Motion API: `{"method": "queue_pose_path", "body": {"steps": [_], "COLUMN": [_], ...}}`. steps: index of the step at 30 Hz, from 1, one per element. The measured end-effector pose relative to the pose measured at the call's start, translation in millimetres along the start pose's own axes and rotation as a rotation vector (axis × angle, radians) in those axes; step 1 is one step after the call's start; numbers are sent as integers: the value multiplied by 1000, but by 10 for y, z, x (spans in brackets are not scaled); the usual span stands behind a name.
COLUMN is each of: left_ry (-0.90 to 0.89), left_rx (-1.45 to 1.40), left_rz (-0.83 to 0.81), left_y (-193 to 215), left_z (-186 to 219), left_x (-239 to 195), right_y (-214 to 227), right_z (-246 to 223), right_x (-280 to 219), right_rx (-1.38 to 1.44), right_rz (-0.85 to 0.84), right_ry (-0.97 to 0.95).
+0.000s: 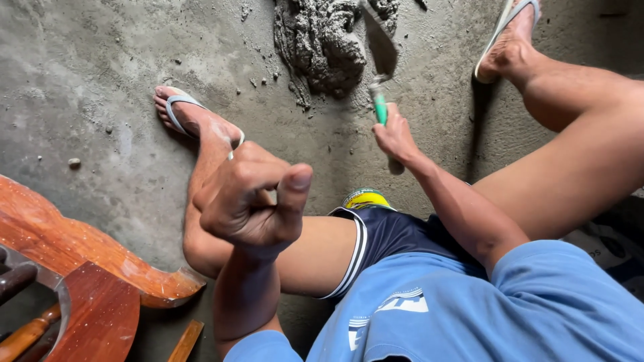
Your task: The person sits on a concrete floor and uses a trowel to mix a pile of wet cement. They repeatedly fold and turn the material to blend it, occasionally scraping the trowel with their fingers.
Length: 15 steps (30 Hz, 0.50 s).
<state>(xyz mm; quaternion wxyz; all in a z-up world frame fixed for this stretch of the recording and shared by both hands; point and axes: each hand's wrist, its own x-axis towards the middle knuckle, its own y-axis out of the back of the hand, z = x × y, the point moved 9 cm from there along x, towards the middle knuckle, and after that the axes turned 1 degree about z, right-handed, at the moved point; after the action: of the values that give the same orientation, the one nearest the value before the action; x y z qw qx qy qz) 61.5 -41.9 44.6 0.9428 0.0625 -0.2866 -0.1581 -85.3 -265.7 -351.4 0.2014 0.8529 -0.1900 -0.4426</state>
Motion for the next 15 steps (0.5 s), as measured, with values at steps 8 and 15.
{"method": "queue_pose_path", "body": {"steps": [8, 15], "left_ry": [-90, -106], "left_rx": [13, 108], "left_rz": [-88, -193], "left_y": [-137, -113], "left_z": [82, 84], "left_x": [-18, 57], "right_y": [502, 1030], "right_z": [1181, 1199], "right_x": [802, 1473], "right_rx": [424, 395], "right_rz": [312, 269], "right_ry": [-244, -334]}}
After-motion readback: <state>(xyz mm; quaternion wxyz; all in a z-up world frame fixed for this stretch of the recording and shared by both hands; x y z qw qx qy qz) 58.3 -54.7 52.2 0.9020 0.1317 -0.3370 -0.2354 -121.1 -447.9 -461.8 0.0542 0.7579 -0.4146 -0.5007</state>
